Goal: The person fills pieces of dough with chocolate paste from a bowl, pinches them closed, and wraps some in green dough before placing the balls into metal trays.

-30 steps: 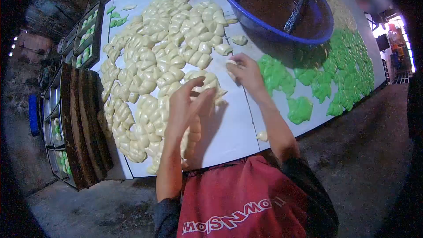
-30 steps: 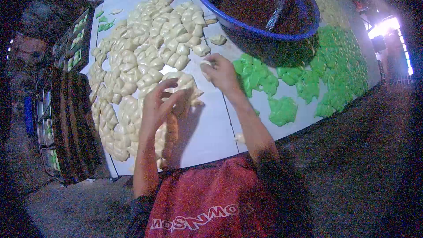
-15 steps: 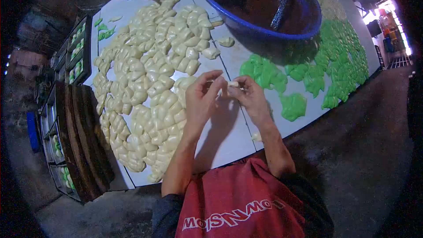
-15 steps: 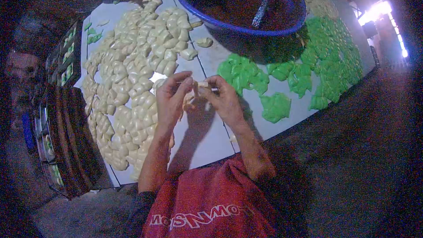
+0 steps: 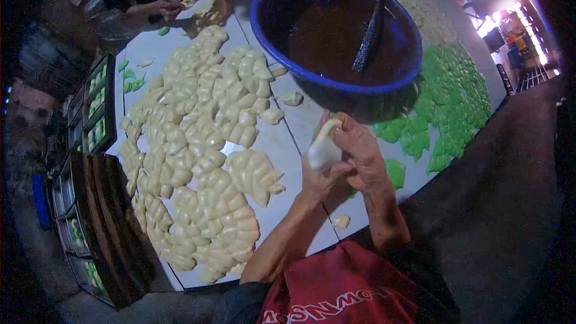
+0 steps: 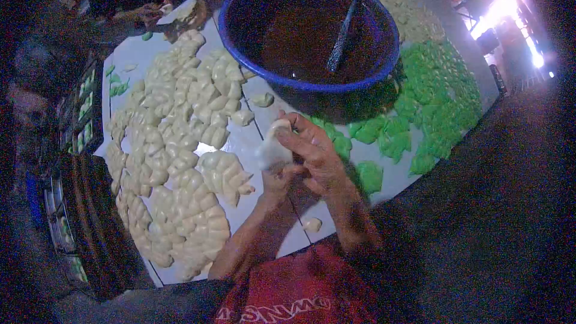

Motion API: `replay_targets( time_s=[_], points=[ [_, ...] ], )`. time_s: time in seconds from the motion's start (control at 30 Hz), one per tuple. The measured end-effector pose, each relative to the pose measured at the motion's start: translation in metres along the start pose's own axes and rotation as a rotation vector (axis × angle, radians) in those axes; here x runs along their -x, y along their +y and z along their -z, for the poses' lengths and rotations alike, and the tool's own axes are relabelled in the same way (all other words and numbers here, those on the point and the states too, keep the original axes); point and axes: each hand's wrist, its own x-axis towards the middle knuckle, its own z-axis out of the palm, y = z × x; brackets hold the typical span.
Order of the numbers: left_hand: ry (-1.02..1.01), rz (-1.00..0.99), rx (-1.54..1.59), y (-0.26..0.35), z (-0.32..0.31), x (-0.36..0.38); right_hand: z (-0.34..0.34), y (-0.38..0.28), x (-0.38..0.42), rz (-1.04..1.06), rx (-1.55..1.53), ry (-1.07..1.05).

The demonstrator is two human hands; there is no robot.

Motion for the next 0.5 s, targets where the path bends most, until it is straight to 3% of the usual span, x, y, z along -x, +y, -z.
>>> replay_targets(
  time_s=[0.03, 0.07, 0.2, 0.23, 0.27, 0.33, 0.43, 0.5],
  points=[
    [-0.036, 0.067, -0.025, 0.001, 0.003, -0.001, -0.002, -0.013, -0.011, 0.024, 0.044, -0.022],
    [-0.008, 0.123, -0.030, 0.005, 0.003, -0.002, 0.008, -0.023, -0.031, 0.188, 0.224, -0.008],
    [0.075, 0.372, -0.177, 0.048, 0.014, -0.011, 0.032, -0.090, -0.119, 0.285, 1.020, -0.025],
    [0.131, 0.401, -0.166, 0.058, 0.018, -0.011, 0.040, -0.096, -0.140, 0.196, 1.154, -0.108],
    [0.189, 0.432, -0.154, 0.064, 0.023, -0.009, 0.040, -0.097, -0.157, 0.100, 1.401, -0.055],
    [0.223, 0.358, -0.249, 0.056, 0.045, -0.008, 0.054, -0.088, -0.187, 0.100, 1.901, -0.225],
    [0.270, 0.396, -0.247, 0.061, 0.051, -0.001, 0.071, -0.072, -0.206, -0.164, 2.064, -0.455],
    [0.264, 0.391, -0.251, 0.060, 0.056, 0.002, 0.077, -0.068, -0.202, -0.152, 1.979, -0.566]
  ],
)
